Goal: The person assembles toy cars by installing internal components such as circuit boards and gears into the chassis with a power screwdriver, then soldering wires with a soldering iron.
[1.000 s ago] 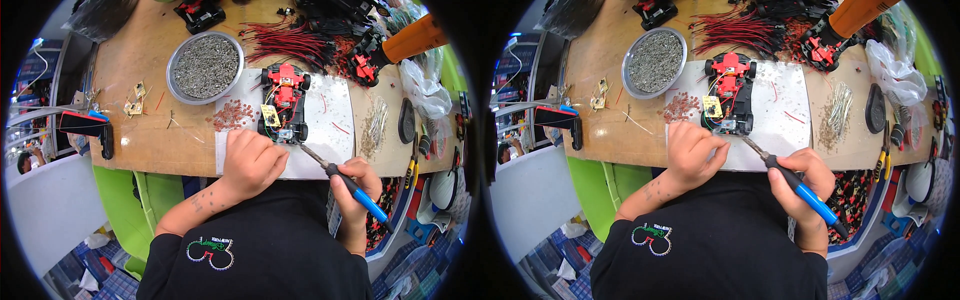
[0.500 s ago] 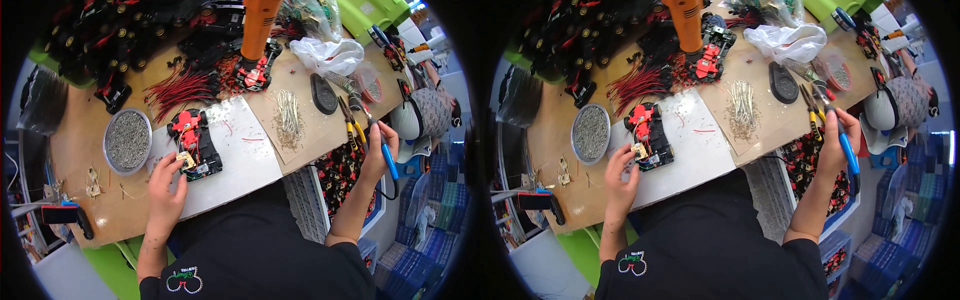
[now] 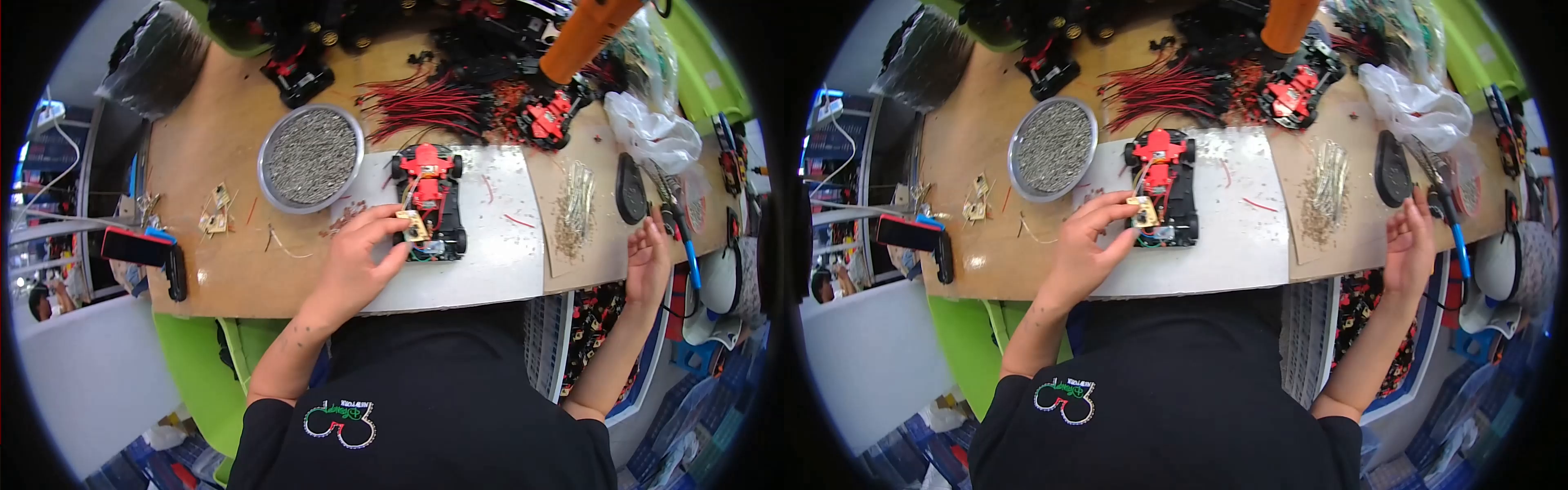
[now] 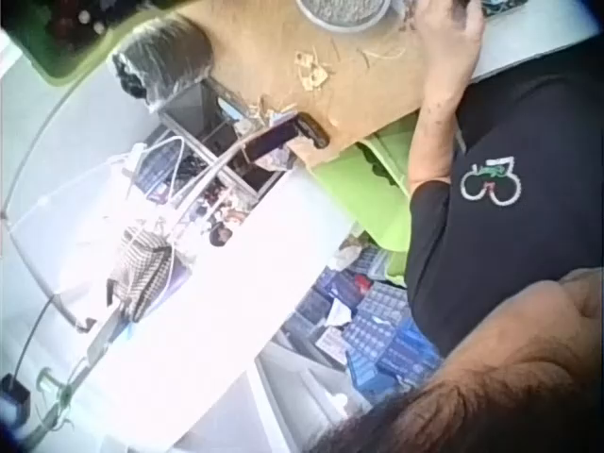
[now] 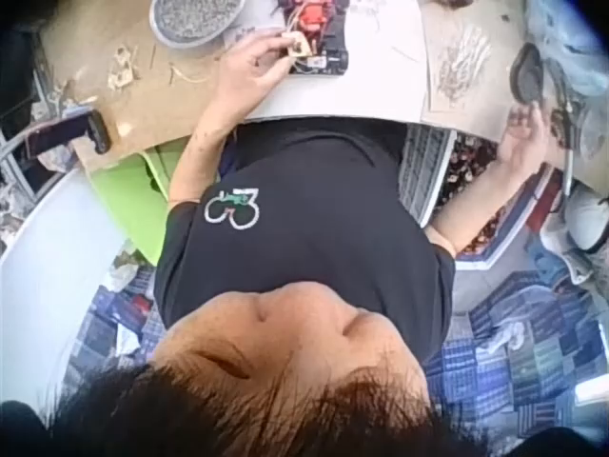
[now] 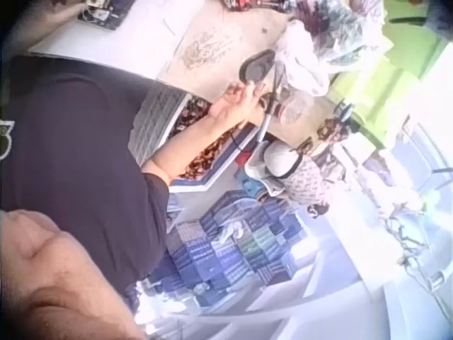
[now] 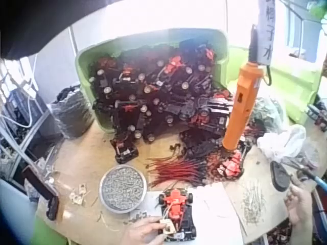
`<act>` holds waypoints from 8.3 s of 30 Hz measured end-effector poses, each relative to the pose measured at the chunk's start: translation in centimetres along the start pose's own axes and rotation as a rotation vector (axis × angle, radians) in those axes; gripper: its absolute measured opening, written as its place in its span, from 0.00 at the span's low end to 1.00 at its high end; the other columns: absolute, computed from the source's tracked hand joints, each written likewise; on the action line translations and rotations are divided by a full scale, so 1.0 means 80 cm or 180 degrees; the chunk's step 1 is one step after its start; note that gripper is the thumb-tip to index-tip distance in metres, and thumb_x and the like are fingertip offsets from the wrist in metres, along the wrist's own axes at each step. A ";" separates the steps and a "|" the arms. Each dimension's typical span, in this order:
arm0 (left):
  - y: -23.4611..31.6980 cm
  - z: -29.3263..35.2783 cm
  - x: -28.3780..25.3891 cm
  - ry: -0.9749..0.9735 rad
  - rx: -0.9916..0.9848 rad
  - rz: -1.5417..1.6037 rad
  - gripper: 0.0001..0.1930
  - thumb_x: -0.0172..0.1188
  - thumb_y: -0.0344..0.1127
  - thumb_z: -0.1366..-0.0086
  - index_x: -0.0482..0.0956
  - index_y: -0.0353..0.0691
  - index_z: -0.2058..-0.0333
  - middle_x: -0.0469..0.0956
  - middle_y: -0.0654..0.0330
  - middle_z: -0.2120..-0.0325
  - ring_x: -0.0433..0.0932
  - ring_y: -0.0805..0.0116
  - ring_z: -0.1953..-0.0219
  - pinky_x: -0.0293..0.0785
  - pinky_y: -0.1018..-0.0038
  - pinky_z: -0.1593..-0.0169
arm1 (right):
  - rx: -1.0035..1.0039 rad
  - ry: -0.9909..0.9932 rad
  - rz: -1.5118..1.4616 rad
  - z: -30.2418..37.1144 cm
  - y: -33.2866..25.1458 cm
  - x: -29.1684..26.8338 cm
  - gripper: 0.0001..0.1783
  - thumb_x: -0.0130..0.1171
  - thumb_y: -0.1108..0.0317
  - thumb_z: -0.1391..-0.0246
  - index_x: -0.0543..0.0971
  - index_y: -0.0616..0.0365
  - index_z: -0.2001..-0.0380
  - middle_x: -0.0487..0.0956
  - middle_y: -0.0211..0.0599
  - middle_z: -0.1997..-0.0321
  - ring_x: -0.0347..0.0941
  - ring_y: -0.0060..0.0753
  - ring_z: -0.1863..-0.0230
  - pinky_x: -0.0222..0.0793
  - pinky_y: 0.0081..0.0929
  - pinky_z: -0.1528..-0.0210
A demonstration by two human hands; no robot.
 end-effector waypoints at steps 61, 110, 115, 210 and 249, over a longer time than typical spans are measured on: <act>-0.011 -0.052 -0.080 0.0597 0.0646 -0.2103 0.07 0.64 0.25 0.44 0.80 0.35 0.65 0.79 0.52 0.63 0.74 0.53 0.55 0.68 0.61 0.48 | -0.2944 -0.2776 0.3538 0.136 0.111 0.233 0.23 0.68 0.58 0.52 0.80 0.54 0.53 0.77 0.32 0.61 0.74 0.37 0.60 0.71 0.33 0.57; 0.030 -0.009 0.020 0.0621 0.1216 -0.1675 0.06 0.67 0.31 0.44 0.82 0.42 0.67 0.82 0.63 0.70 0.74 0.62 0.56 0.59 0.62 0.48 | -0.1752 -0.1768 0.1430 0.024 -0.018 0.353 0.30 0.71 0.67 0.54 0.72 0.62 0.48 0.79 0.42 0.58 0.79 0.37 0.57 0.73 0.31 0.52; 0.029 -0.021 0.027 0.0712 0.1298 -0.1534 0.06 0.68 0.33 0.46 0.81 0.45 0.69 0.81 0.67 0.71 0.75 0.64 0.57 0.58 0.60 0.50 | -0.2092 -0.1725 0.0453 0.072 0.002 0.335 0.32 0.65 0.76 0.50 0.68 0.59 0.40 0.77 0.31 0.60 0.74 0.22 0.66 0.74 0.24 0.60; 0.001 -0.027 0.008 0.0754 0.0757 -0.1167 0.28 0.76 0.56 0.61 0.82 0.44 0.64 0.77 0.66 0.67 0.71 0.61 0.53 0.55 0.54 0.48 | -0.1235 -0.3667 0.0072 0.137 0.043 0.359 0.18 0.58 0.54 0.38 0.66 0.55 0.59 0.67 0.30 0.71 0.63 0.20 0.81 0.60 0.23 0.77; -0.017 -0.251 -0.171 0.2262 0.1783 -0.2333 0.17 0.65 0.31 0.47 0.80 0.38 0.57 0.78 0.54 0.60 0.75 0.55 0.53 0.71 0.62 0.49 | -0.1646 -0.1781 0.0925 0.088 -0.002 0.287 0.45 0.63 0.73 0.43 0.51 0.61 0.28 0.75 0.41 0.44 0.72 0.22 0.52 0.66 0.24 0.42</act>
Point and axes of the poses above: each hand's wrist, its own z-axis away from the middle knuckle, its own x-axis out of the palm, y = z × x, the point moved 1 cm from there along -z, towards the middle knuckle
